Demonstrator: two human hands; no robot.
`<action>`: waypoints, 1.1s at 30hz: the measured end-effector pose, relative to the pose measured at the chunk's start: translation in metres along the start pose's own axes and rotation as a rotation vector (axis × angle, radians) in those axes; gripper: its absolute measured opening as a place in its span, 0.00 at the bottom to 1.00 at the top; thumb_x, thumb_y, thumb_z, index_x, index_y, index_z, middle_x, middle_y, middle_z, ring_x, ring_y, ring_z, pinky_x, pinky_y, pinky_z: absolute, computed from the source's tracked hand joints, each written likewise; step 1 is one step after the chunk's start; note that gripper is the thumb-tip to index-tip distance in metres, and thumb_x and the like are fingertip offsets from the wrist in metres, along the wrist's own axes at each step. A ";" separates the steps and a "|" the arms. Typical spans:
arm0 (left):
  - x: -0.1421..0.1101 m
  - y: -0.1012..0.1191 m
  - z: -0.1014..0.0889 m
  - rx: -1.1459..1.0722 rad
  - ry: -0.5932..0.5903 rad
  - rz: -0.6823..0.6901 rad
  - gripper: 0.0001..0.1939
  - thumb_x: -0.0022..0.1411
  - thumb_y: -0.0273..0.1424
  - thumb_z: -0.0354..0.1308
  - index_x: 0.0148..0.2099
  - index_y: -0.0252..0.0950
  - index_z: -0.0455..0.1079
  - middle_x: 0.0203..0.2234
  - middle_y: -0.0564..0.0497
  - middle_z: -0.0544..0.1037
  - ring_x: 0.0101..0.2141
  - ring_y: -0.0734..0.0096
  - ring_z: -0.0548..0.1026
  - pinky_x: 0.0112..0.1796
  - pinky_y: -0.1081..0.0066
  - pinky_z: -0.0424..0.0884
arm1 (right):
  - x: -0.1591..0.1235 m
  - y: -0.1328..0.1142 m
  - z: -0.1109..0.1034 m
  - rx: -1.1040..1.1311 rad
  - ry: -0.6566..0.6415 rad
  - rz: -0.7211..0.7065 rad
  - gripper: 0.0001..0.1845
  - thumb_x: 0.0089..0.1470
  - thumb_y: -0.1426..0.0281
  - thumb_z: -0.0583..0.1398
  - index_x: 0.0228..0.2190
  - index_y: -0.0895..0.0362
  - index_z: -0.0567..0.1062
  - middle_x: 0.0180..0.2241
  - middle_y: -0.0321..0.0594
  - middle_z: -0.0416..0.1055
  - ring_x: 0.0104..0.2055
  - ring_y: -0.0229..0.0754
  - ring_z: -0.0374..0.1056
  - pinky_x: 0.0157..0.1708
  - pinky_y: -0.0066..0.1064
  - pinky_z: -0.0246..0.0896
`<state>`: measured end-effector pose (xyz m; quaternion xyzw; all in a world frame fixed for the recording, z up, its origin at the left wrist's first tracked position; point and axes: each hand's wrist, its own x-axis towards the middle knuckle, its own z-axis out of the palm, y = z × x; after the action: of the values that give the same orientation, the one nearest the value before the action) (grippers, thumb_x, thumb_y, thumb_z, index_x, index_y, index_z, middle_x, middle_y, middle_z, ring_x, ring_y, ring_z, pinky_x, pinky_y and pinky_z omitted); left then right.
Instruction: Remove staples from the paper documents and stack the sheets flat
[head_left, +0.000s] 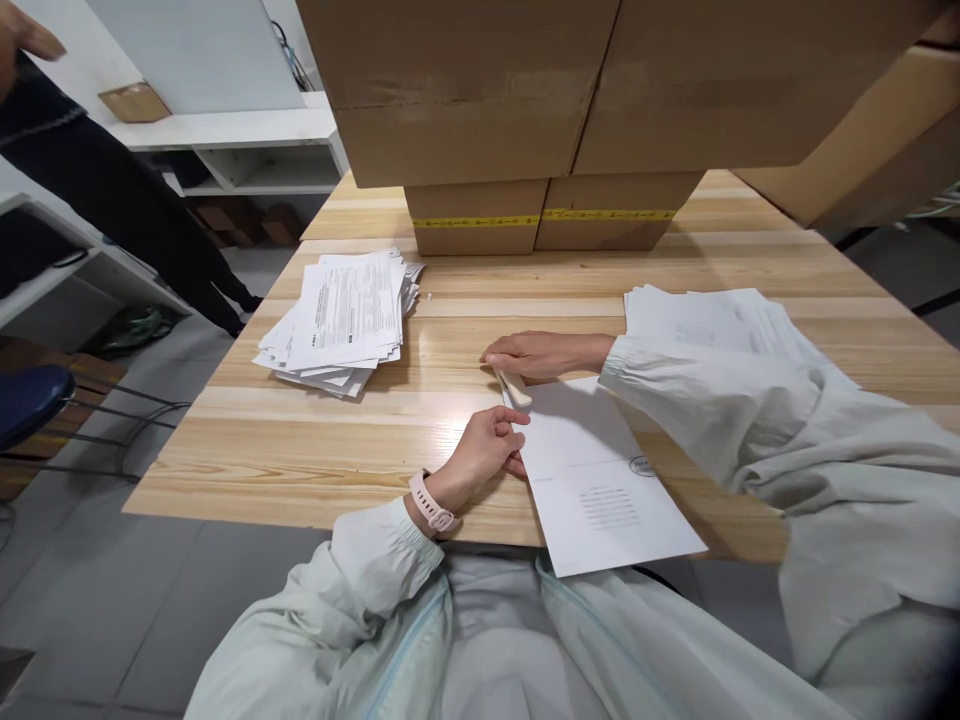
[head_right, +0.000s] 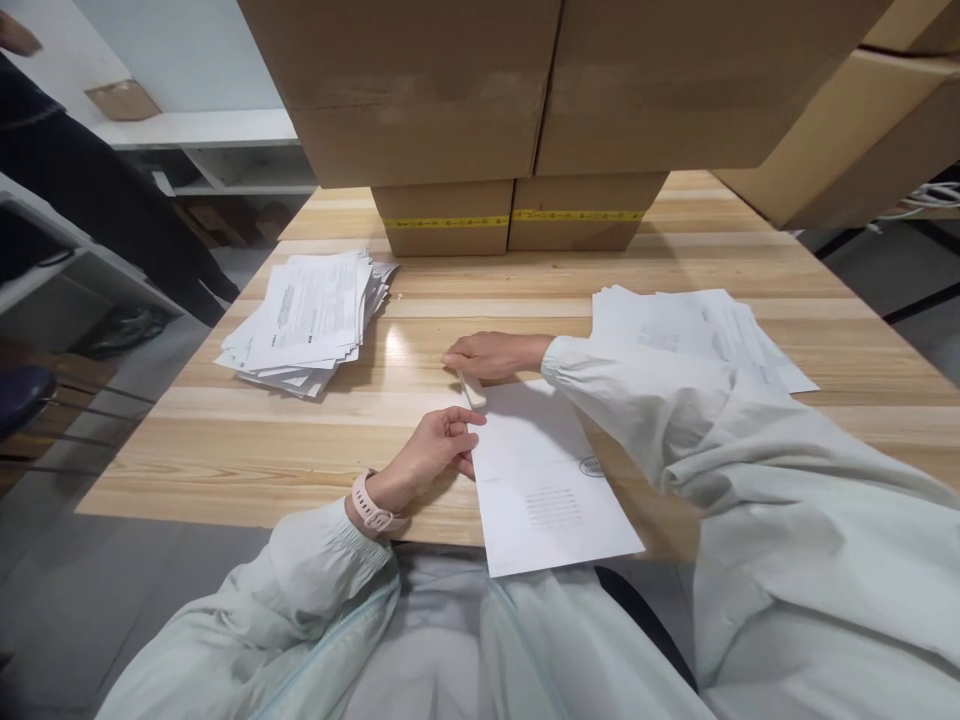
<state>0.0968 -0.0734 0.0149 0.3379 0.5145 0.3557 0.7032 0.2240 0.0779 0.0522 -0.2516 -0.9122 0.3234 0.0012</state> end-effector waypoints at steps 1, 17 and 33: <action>0.001 -0.001 0.000 -0.002 0.000 -0.002 0.12 0.57 0.16 0.53 0.44 0.29 0.66 0.15 0.60 0.66 0.17 0.76 0.72 0.23 0.72 0.78 | 0.003 0.000 0.003 -0.018 0.021 0.011 0.24 0.66 0.54 0.50 0.29 0.56 0.75 0.32 0.42 0.75 0.36 0.43 0.66 0.39 0.33 0.57; -0.003 -0.003 -0.002 0.002 -0.048 -0.036 0.12 0.55 0.16 0.53 0.42 0.29 0.66 0.16 0.60 0.67 0.16 0.76 0.71 0.20 0.73 0.75 | 0.044 -0.005 0.049 -0.029 0.525 0.220 0.19 0.65 0.67 0.51 0.28 0.58 0.76 0.35 0.43 0.76 0.38 0.41 0.67 0.39 0.30 0.53; -0.005 -0.002 -0.002 -0.016 -0.039 -0.021 0.10 0.52 0.18 0.56 0.38 0.32 0.67 0.15 0.62 0.64 0.16 0.77 0.71 0.20 0.73 0.75 | 0.042 -0.004 0.061 -0.115 0.623 0.291 0.18 0.67 0.62 0.50 0.34 0.56 0.77 0.38 0.43 0.78 0.42 0.45 0.69 0.38 0.33 0.52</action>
<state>0.0946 -0.0783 0.0148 0.3336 0.5013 0.3459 0.7196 0.1756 0.0581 -0.0003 -0.4653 -0.8393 0.1762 0.2191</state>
